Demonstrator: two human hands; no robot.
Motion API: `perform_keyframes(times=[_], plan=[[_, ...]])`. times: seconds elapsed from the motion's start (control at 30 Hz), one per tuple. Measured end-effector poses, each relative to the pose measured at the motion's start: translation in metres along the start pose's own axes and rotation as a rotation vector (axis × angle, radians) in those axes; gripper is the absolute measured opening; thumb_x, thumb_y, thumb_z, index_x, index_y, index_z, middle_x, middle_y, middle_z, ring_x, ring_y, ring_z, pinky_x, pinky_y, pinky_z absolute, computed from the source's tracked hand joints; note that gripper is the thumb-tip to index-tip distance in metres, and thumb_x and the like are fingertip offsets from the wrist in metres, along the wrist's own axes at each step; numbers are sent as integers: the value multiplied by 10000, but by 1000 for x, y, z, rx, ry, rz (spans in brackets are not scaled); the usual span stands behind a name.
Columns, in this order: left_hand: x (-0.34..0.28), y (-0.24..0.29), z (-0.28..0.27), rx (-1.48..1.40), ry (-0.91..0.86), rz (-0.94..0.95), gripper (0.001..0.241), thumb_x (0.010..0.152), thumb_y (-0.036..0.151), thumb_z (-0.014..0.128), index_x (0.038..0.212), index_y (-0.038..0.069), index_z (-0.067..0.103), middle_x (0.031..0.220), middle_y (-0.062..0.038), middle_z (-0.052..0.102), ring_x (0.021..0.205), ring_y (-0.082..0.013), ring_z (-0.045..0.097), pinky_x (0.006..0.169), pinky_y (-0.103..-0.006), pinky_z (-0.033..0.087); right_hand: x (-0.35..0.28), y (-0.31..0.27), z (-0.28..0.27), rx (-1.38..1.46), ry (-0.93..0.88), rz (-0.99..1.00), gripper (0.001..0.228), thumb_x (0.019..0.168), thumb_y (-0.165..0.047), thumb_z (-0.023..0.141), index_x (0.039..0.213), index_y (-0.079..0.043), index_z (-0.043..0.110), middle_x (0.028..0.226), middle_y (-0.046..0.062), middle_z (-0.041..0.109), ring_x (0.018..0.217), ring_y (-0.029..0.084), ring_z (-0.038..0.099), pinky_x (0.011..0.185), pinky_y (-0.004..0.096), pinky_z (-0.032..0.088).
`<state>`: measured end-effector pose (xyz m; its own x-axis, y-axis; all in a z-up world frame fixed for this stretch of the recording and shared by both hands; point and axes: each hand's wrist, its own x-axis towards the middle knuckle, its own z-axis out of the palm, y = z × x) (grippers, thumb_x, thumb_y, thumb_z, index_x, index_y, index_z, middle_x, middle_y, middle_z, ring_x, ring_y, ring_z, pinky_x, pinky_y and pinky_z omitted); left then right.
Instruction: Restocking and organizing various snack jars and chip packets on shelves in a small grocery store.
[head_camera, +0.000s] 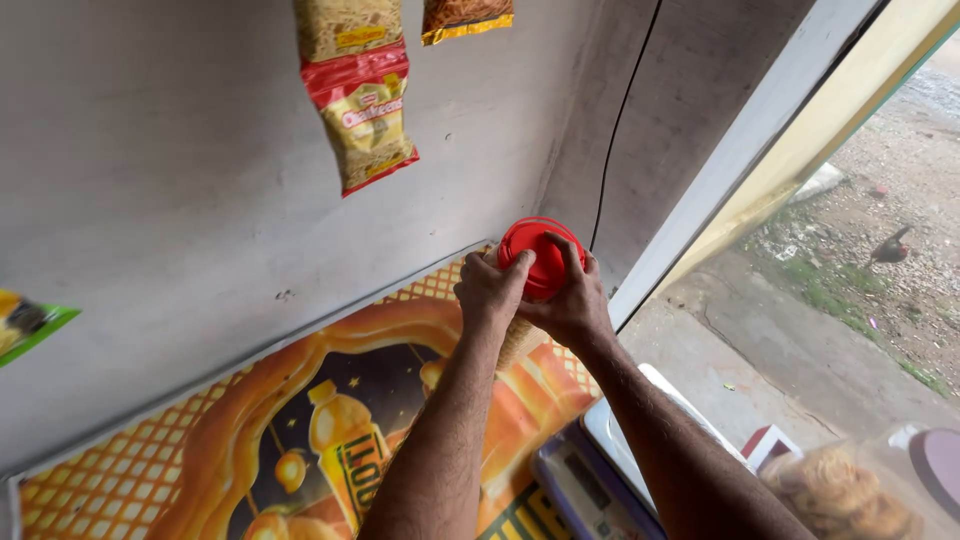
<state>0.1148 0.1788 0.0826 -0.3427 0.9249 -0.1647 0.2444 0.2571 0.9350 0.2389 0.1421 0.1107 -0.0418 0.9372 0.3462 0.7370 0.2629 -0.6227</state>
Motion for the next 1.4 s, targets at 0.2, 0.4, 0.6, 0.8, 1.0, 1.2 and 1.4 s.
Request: perform_keyframes(times=[0.2, 0.4, 0.6, 0.8, 1.0, 1.2, 1.4], plan=[[51, -1, 43, 5, -31, 33, 966, 746, 653, 730, 1409, 3, 465, 1420, -227, 514, 1340, -412, 507, 1074, -539, 503, 42, 37, 8, -32, 22, 25, 1059, 589, -445, 981, 1467, -258, 419, 1421, 277, 450, 1283, 472, 566, 998, 550, 567], [97, -40, 81, 109, -23, 203, 860, 804, 676, 695, 1390, 76, 507, 1326, -253, 571, 1200, -424, 626, 1002, -534, 546, 66, 95, 45, -118, 17, -7, 1118, 635, -501, 962, 1535, -236, 354, 1483, 284, 449, 1396, 526, 411, 1120, 624, 408], [107, -44, 83, 43, -9, 264, 819, 830, 687, 682, 1361, 85, 520, 1276, -263, 616, 1151, -421, 671, 972, -523, 577, 70, 99, 48, -116, -26, -3, 1193, 639, -574, 928, 1587, -221, 296, 1517, 234, 488, 1495, 562, 220, 1219, 646, 257], [90, -41, 78, -10, -41, 254, 836, 840, 674, 658, 1422, 107, 463, 1333, -290, 500, 1191, -435, 619, 955, -529, 584, 62, 92, 40, -114, -68, 23, 1212, 634, -588, 933, 1578, -208, 274, 1567, 225, 389, 1502, 561, 164, 1186, 664, 250], [92, -38, 72, 37, -97, 189, 854, 873, 679, 622, 1487, 134, 387, 1406, -279, 426, 1283, -439, 529, 1032, -547, 516, 65, 89, 40, -128, -121, 14, 1221, 648, -582, 933, 1593, -214, 252, 1570, 184, 411, 1521, 530, 157, 1233, 678, 210], [93, -40, 74, 5, -108, 173, 868, 865, 679, 607, 1504, 142, 367, 1433, -275, 407, 1322, -422, 494, 1071, -546, 496, 64, 85, 38, -98, -150, 82, 1217, 643, -563, 933, 1590, -242, 239, 1606, 219, 317, 1525, 538, 105, 1199, 679, 246], [99, -49, 79, 22, -89, 218, 877, 878, 694, 605, 1512, 140, 362, 1438, -273, 417, 1335, -426, 490, 1079, -557, 478, 62, 85, 39, -103, -134, 81, 1218, 652, -571, 942, 1585, -241, 233, 1618, 272, 245, 1521, 542, 106, 1182, 693, 267]])
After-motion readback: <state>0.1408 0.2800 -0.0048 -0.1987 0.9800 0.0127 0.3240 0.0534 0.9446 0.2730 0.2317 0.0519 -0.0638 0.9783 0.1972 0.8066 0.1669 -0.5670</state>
